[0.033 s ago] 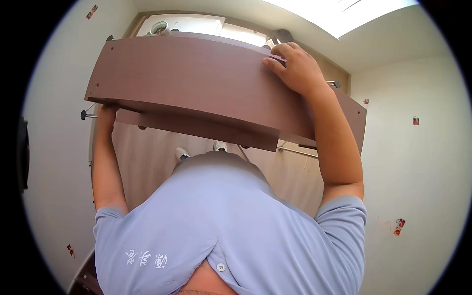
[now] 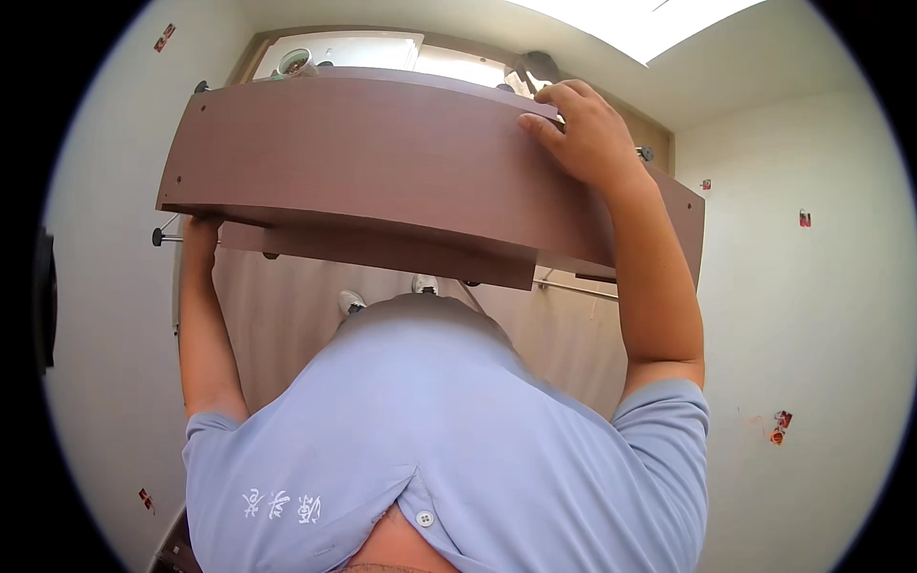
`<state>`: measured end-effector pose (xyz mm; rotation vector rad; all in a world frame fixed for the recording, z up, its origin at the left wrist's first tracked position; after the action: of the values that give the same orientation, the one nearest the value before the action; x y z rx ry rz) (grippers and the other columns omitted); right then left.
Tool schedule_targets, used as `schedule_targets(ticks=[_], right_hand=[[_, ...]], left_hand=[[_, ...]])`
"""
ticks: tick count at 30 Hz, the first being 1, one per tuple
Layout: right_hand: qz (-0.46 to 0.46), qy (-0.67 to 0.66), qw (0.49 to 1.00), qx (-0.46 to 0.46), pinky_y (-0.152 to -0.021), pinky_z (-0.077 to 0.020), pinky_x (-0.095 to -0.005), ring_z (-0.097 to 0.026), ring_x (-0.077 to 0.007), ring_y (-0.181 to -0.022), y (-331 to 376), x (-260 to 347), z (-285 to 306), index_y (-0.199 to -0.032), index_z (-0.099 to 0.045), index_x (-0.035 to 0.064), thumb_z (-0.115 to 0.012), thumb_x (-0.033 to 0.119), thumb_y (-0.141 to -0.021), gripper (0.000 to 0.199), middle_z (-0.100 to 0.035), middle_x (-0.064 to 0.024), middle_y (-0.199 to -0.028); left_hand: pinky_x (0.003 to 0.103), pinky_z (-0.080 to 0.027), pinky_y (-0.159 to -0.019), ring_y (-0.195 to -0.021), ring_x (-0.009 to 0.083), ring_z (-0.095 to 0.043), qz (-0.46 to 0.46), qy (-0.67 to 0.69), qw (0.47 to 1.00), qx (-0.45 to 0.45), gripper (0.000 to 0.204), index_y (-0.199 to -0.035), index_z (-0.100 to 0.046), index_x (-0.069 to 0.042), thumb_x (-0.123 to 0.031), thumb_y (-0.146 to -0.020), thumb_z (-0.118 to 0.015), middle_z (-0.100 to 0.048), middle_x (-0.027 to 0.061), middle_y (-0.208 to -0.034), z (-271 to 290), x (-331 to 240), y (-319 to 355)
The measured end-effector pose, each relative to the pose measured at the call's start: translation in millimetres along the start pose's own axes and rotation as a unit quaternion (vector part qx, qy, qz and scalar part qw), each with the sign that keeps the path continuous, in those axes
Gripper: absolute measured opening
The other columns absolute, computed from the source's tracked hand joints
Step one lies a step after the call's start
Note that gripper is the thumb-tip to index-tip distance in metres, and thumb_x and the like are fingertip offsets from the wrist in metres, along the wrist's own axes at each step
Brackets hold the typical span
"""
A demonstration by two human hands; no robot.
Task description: The person places a large board onto a table, retrieves a set of metal drawer slides, and uses a power drill to screw green plastic brackets onto the slides.
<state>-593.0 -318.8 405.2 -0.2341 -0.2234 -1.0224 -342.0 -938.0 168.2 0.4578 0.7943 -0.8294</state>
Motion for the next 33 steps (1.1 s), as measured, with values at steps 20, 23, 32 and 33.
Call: schedule_targets(ticks=[20, 23, 32, 33], right_hand=[[-0.426, 0.081, 0.889, -0.144, -0.118, -0.0436, -0.0453, -0.058, -0.0384, -0.138, 259.6, -199.7, 37.4, -0.146, -0.059, -0.0011, -0.053, 0.037, -0.112, 0.051, -0.061, -0.0221, -0.148], [-0.391, 0.211, 0.886, -0.131, -0.116, -0.0443, -0.0457, -0.059, -0.0389, -0.136, 234.5, -167.5, 40.9, -0.143, -0.059, -0.0053, -0.053, 0.038, -0.112, 0.053, -0.061, -0.0249, -0.148], [-0.464, 0.042, 0.87, -0.159, -0.125, -0.0347, -0.0445, -0.045, -0.0394, -0.15, 194.9, -156.9, -14.6, -0.156, -0.044, -0.0086, -0.046, 0.037, -0.113, 0.062, -0.047, -0.0277, -0.161], [-0.447, 0.014, 0.879, -0.164, -0.125, -0.0346, -0.0443, -0.045, -0.0385, -0.15, 193.2, -156.1, -16.3, -0.157, -0.043, -0.0083, -0.046, 0.036, -0.113, 0.063, -0.046, -0.0269, -0.162]], left_hand=[[0.044, -0.047, -0.115, -0.136, 0.0367, -0.061, 0.046, 0.007, 0.999, 0.007, 0.055, -0.145, -0.064, -0.006, -0.027, -0.095, -0.071, -0.066, 0.0251, -0.143, -52.3, 125.7, -64.1], [0.046, -0.036, -0.123, -0.148, 0.0355, -0.044, -0.055, -0.104, 0.989, 0.092, 0.069, -0.154, -0.053, -0.014, -0.033, -0.091, -0.076, -0.049, 0.0201, -0.157, -85.5, 116.1, -103.9], [0.05, -0.022, -0.132, -0.163, 0.0343, -0.022, -0.086, -0.215, 0.945, 0.232, 0.102, -0.165, -0.04, -0.027, -0.028, -0.077, -0.092, -0.026, 0.0126, -0.175, -128.1, 104.5, -128.7], [0.05, -0.023, -0.132, -0.162, 0.0347, -0.023, -0.083, -0.2, 0.949, 0.229, 0.101, -0.164, -0.043, -0.026, -0.026, -0.077, -0.092, -0.027, 0.0133, -0.174, -128.5, 102.7, -134.2]])
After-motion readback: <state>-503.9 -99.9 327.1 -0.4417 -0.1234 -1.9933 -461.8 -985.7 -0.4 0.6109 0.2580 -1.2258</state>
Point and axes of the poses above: each hand's wrist, its own y-axis away from the middle knuckle, its own z-axis out of the back of the hand, x = y × z, the point moved 8 cm from there along -y, towards the middle knuckle
